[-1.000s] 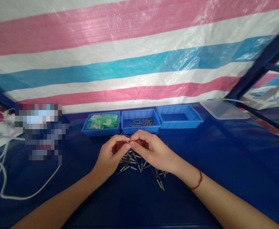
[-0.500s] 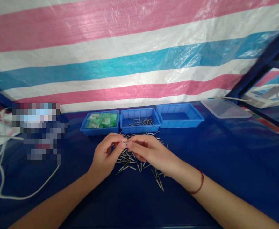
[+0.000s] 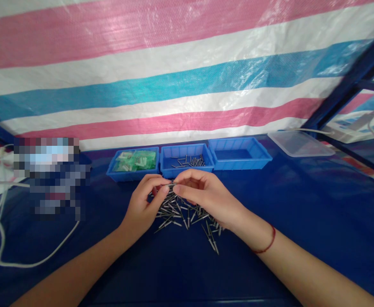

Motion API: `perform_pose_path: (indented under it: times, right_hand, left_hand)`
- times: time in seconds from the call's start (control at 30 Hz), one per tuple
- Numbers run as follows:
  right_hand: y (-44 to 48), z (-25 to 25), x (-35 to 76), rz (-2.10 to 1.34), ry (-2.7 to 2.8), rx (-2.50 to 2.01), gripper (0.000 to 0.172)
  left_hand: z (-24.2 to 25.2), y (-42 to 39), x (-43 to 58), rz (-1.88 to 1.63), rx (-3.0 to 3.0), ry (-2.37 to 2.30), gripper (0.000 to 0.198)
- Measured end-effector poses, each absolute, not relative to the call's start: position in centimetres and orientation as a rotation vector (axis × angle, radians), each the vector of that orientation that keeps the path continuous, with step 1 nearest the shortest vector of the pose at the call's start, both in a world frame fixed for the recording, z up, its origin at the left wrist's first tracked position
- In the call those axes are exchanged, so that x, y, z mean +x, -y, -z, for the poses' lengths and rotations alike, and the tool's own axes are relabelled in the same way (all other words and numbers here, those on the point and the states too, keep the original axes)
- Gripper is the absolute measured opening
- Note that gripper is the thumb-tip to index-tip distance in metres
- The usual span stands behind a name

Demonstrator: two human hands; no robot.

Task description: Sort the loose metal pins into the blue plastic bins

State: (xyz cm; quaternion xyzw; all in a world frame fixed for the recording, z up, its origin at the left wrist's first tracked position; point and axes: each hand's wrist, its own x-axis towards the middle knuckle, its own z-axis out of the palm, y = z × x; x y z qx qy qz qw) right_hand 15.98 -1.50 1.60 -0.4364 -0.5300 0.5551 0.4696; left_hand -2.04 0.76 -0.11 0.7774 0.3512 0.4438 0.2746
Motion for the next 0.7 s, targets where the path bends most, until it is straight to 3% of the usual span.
perform_pose_path:
  times: [0.2,0.47,0.57,0.7]
  right_hand:
    - [1.0,-2.0,16.5,-0.622,1.822,-1.143,0.019]
    - [-2.3,-1.0,18.8,0.152,1.872,-1.423,0.021]
    - [-1.7,-1.3,19.2,0.101,1.954,-1.408,0.018]
    - [-0.1,-2.0,18.7,-0.344,2.239,-1.138,0.009]
  left_hand:
    - [0.4,-0.6,-1.8,-1.070,2.106,-1.006,0.018]
    - [1.3,-0.9,-1.9,-1.116,1.979,-1.102,0.031]
    - [1.2,-0.8,-1.8,-1.119,1.973,-1.091,0.030]
    - [1.2,-0.6,-1.7,-1.129,1.917,-1.088,0.031]
